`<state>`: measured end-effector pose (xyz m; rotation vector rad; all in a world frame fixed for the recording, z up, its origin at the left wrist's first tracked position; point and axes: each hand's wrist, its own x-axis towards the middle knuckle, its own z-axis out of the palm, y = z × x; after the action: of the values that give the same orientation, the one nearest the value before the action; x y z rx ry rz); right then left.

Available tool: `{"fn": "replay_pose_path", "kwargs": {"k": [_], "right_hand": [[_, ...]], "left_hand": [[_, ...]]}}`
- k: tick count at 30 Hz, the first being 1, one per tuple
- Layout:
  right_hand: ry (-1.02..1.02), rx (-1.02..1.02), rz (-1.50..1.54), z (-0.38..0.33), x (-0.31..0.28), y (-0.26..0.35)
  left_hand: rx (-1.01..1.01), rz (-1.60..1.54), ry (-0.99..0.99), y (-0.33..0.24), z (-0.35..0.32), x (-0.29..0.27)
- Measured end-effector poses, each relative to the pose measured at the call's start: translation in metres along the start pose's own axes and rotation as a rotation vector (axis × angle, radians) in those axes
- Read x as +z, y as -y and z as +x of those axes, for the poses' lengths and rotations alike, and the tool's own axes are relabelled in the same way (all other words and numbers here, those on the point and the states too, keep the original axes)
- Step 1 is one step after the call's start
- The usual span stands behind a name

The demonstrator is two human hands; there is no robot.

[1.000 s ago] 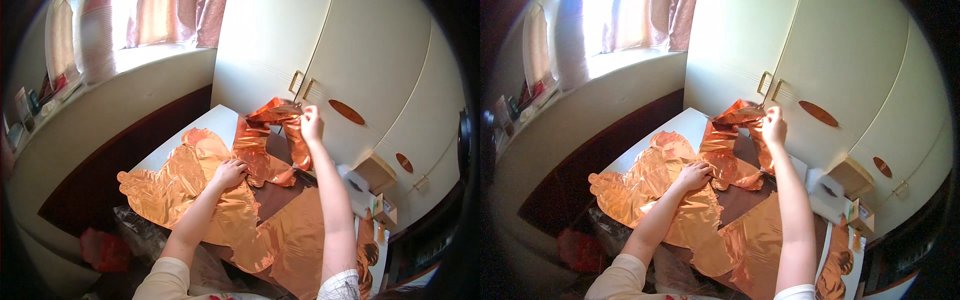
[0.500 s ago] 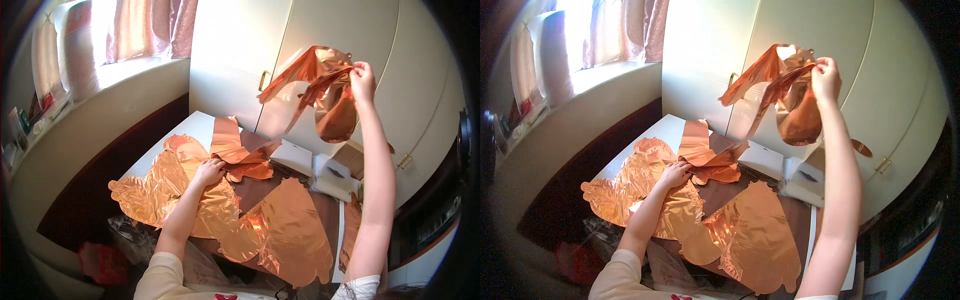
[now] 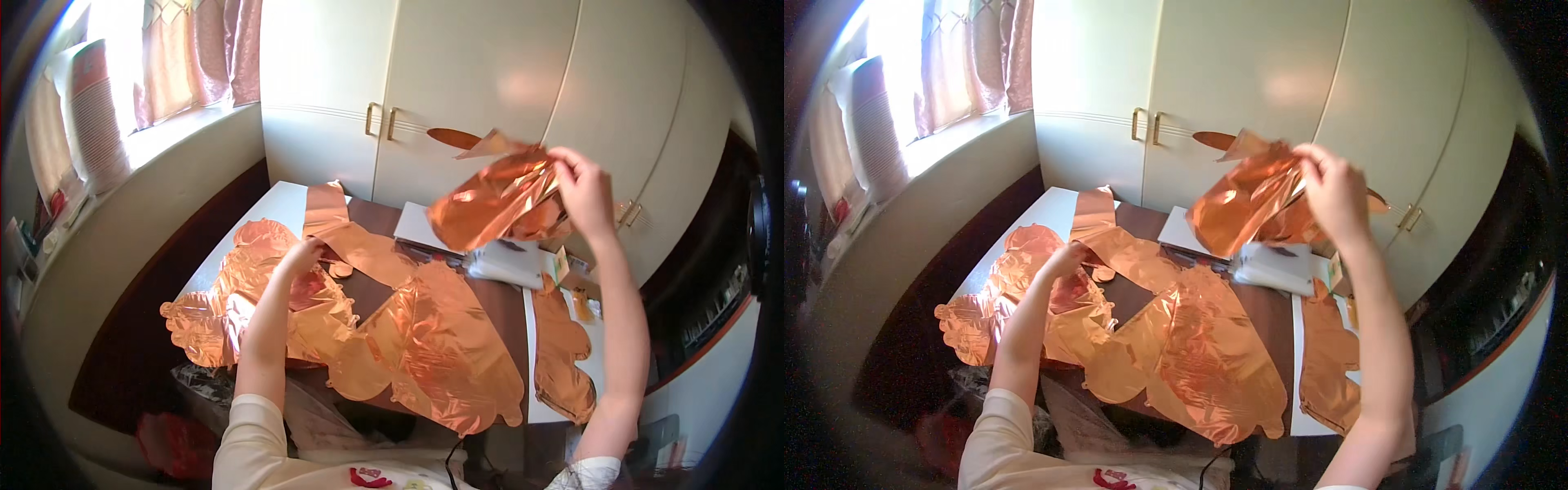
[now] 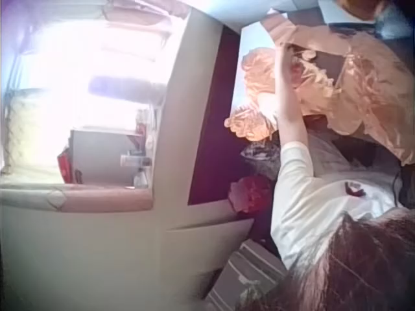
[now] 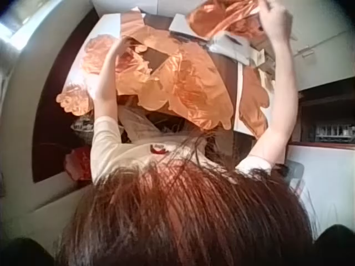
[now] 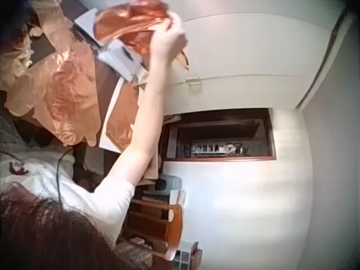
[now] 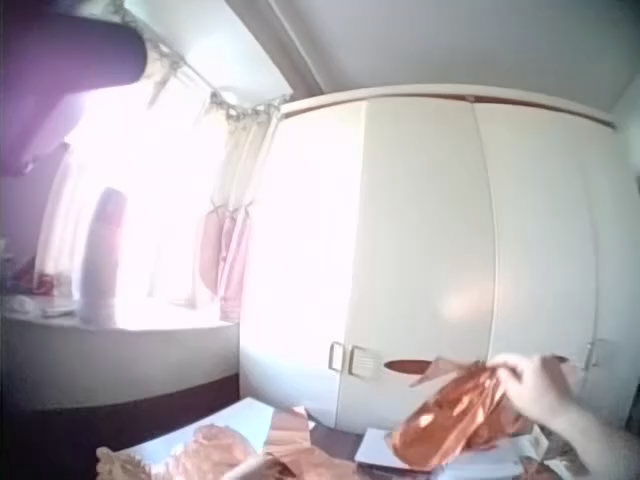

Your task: Manually folding and placing deflated foil balloons into plastic retail packaging with cardboard inserts.

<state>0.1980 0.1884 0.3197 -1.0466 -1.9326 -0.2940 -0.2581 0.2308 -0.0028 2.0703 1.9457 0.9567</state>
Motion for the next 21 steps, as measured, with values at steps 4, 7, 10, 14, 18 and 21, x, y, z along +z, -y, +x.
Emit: {"fn": "replay_pose_path", "kwargs": {"k": [4, 7, 10, 14, 18, 21], "right_hand": [[0.006, -0.168, -0.009, -0.044, 0.016, -0.015], [0.047, -0.125, -0.022, -0.059, 0.026, -0.029], [0.055, -0.116, -0.063, -0.067, 0.026, -0.043], [0.022, -0.113, -0.083, -0.068, 0.021, -0.053], [0.024, -0.214, -0.109, -0.084, 0.015, -0.026], [0.086, -0.404, -0.177, -0.116, 0.007, 0.005]], "left_hand": [[-0.269, -0.510, -0.241, 0.003, 0.025, -0.011], [-0.410, -1.147, -0.427, -0.005, 0.038, -0.041], [-0.454, -1.134, -0.306, -0.061, 0.042, -0.056], [-0.425, -0.954, 0.282, -0.189, 0.009, -0.050], [-0.445, -1.326, 0.876, -0.244, -0.045, 0.002], [-0.546, -1.609, 0.979, -0.264, -0.073, 0.026]]}}
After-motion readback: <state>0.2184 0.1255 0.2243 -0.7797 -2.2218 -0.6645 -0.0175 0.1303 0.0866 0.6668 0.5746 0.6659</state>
